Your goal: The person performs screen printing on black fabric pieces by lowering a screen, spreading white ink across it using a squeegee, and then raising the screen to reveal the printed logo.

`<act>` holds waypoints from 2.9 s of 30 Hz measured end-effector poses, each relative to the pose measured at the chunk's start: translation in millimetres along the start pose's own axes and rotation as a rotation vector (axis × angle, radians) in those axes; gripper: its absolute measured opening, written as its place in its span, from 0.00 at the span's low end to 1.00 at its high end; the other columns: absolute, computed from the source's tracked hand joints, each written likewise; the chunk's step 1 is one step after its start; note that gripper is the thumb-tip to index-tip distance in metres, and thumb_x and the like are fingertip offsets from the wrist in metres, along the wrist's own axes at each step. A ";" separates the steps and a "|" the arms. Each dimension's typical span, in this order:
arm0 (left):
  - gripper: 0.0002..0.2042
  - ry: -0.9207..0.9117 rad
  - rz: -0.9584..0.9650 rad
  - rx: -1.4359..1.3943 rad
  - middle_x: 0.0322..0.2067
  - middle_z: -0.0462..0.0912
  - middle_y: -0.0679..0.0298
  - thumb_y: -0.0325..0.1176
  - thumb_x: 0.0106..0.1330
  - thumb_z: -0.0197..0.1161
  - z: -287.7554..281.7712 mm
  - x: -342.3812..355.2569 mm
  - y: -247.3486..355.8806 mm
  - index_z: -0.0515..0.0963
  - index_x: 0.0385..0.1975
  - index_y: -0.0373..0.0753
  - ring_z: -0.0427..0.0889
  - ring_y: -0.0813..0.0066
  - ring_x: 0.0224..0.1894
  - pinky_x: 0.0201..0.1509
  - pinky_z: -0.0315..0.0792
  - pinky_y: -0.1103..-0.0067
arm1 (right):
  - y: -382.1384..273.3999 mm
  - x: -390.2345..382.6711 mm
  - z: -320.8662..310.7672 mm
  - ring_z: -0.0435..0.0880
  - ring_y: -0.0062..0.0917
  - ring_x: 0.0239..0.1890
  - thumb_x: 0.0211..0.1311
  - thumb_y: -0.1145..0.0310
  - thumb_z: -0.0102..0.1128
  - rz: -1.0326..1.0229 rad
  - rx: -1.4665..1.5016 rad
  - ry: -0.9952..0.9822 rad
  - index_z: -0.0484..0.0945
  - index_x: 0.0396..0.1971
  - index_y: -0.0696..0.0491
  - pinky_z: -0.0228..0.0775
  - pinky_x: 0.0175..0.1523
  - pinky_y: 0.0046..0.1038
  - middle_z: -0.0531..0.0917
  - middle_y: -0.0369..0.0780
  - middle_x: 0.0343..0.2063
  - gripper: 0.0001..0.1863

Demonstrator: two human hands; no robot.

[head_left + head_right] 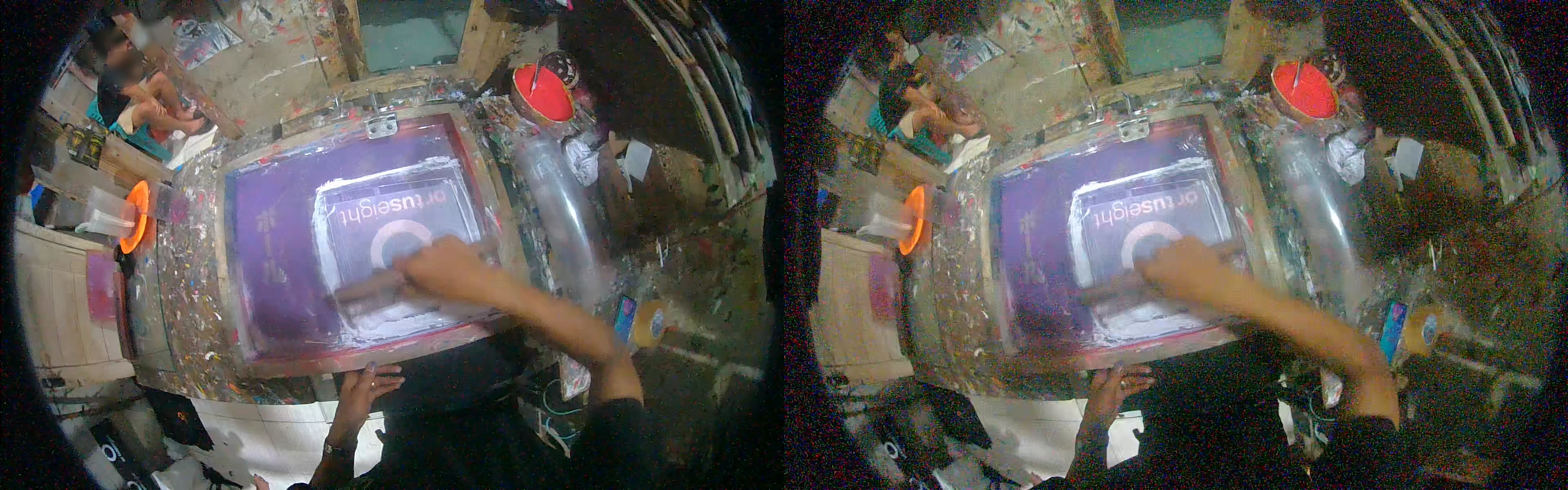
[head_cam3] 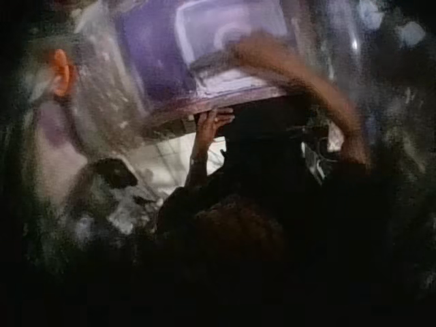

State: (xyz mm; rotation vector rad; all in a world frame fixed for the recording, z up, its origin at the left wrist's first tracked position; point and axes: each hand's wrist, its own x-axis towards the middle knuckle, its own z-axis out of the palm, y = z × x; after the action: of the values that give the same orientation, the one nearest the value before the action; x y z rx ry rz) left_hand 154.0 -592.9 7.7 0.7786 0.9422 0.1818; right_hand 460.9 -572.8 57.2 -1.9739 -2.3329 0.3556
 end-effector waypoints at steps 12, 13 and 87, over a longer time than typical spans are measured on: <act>0.17 0.058 0.060 -0.100 0.46 0.80 0.43 0.39 0.77 0.47 4.9 -2.5 -5.7 0.65 0.56 0.32 0.84 0.51 0.47 0.54 0.79 0.61 | -8.3 8.2 26.6 0.84 0.34 0.24 0.59 0.53 0.59 0.063 -0.248 0.316 0.74 0.44 0.46 0.75 0.32 0.42 0.81 0.40 0.24 0.18; 0.17 0.048 0.067 -0.121 0.46 0.80 0.43 0.40 0.77 0.47 4.3 -1.3 -6.5 0.67 0.55 0.32 0.84 0.51 0.47 0.54 0.79 0.61 | -26.6 -20.5 29.0 0.85 0.32 0.27 0.56 0.56 0.61 0.091 -0.213 0.319 0.74 0.45 0.46 0.75 0.33 0.40 0.82 0.40 0.28 0.19; 0.37 0.443 1.319 1.309 0.53 0.72 0.43 0.21 0.49 0.70 -45.4 258.2 242.9 0.60 0.61 0.38 0.73 0.38 0.53 0.54 0.72 0.57 | 0.3 69.3 -354.2 0.84 0.50 0.44 0.56 0.31 0.50 0.298 -0.186 0.611 0.85 0.34 0.60 0.72 0.51 0.44 0.85 0.55 0.34 0.40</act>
State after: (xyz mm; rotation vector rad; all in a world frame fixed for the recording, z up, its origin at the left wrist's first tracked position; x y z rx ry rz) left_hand 316.7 -275.5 -15.0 2.6062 0.7287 0.9588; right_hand 519.0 -457.6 394.2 -2.1167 -1.7463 -0.4173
